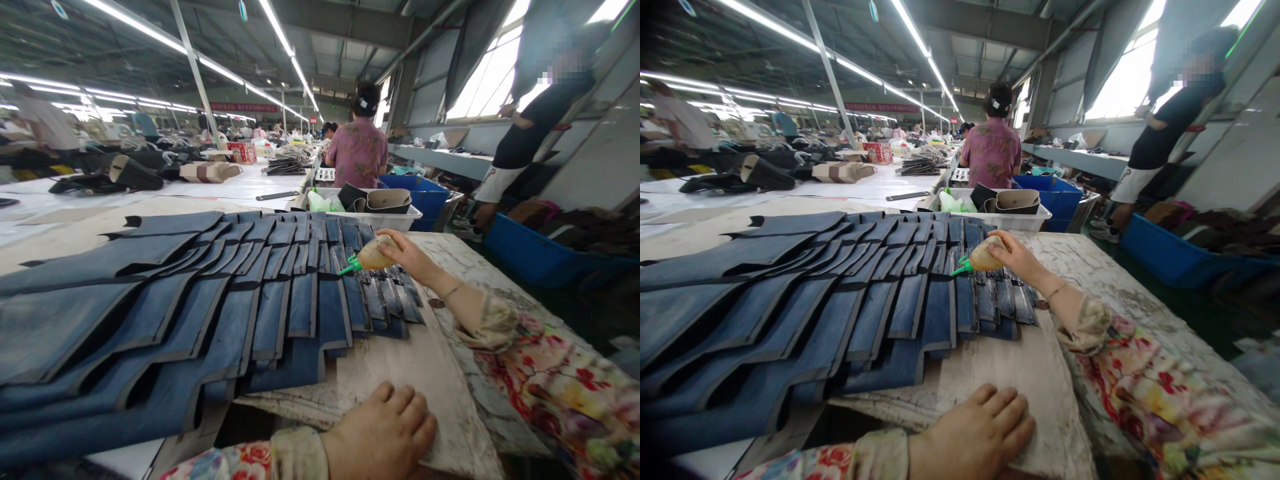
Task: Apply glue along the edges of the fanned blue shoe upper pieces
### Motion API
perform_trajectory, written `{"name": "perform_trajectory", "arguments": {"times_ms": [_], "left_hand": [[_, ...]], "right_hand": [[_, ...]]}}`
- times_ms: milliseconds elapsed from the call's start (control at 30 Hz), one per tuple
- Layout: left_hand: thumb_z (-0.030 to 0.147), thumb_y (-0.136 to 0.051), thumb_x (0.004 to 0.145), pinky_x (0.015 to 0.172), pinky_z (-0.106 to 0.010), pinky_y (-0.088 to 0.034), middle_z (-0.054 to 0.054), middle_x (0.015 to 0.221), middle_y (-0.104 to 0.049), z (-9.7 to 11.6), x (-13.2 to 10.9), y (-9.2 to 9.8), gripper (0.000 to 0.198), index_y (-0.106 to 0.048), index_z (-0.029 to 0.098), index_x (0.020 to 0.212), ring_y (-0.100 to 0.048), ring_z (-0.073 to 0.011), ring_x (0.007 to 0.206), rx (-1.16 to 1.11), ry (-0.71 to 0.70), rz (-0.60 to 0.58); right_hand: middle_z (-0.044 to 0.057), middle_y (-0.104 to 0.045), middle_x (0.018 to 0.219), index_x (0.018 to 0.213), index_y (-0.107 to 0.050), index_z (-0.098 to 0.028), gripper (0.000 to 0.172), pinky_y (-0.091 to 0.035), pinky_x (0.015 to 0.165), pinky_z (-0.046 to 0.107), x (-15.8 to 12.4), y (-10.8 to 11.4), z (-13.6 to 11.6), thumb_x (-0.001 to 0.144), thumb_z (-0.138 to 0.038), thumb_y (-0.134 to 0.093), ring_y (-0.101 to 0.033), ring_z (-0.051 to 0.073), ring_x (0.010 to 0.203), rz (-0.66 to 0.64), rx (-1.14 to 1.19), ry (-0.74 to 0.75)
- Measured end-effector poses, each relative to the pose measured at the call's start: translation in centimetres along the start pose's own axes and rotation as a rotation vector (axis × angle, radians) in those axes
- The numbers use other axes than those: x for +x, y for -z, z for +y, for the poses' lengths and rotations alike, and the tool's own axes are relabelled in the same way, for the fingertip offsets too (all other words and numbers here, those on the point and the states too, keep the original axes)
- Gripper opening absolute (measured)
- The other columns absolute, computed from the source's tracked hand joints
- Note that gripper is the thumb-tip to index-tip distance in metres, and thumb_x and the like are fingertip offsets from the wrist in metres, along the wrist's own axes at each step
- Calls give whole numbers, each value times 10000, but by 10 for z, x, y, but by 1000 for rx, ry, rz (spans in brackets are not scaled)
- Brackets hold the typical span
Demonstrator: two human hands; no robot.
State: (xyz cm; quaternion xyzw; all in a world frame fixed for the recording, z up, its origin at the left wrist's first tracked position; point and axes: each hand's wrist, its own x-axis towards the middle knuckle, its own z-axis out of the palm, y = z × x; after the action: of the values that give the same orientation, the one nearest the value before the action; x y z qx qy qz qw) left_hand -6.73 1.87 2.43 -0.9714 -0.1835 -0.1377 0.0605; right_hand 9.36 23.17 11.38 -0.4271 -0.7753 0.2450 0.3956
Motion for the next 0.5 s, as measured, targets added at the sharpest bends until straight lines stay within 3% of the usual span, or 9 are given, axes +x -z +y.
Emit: {"name": "perform_trajectory", "arguments": {"times_ms": [333, 500], "left_hand": [[401, -345, 933, 832, -352, -346, -101, 1164, -487, 1, -1, 0, 424, -446, 92, 1205, -447, -237, 1078, -4, 1, -6], [440, -391, 914, 846, -353, -349, -106, 1184, -484, 1, -1, 0, 470, -438, 92, 1227, -443, -242, 1095, -10, -5, -18]], "right_hand": [[72, -590, 1119, 1184, -499, -226, 529, -425, 961, 421, -16, 1, -5, 797, -584, -551, -534, 268, 1083, -17, 31, 50], [65, -592, 1090, 1182, -492, -243, 532, -464, 906, 403, -25, 0, 0, 777, -574, -586, -566, 249, 1012, -33, 103, 19]]}}
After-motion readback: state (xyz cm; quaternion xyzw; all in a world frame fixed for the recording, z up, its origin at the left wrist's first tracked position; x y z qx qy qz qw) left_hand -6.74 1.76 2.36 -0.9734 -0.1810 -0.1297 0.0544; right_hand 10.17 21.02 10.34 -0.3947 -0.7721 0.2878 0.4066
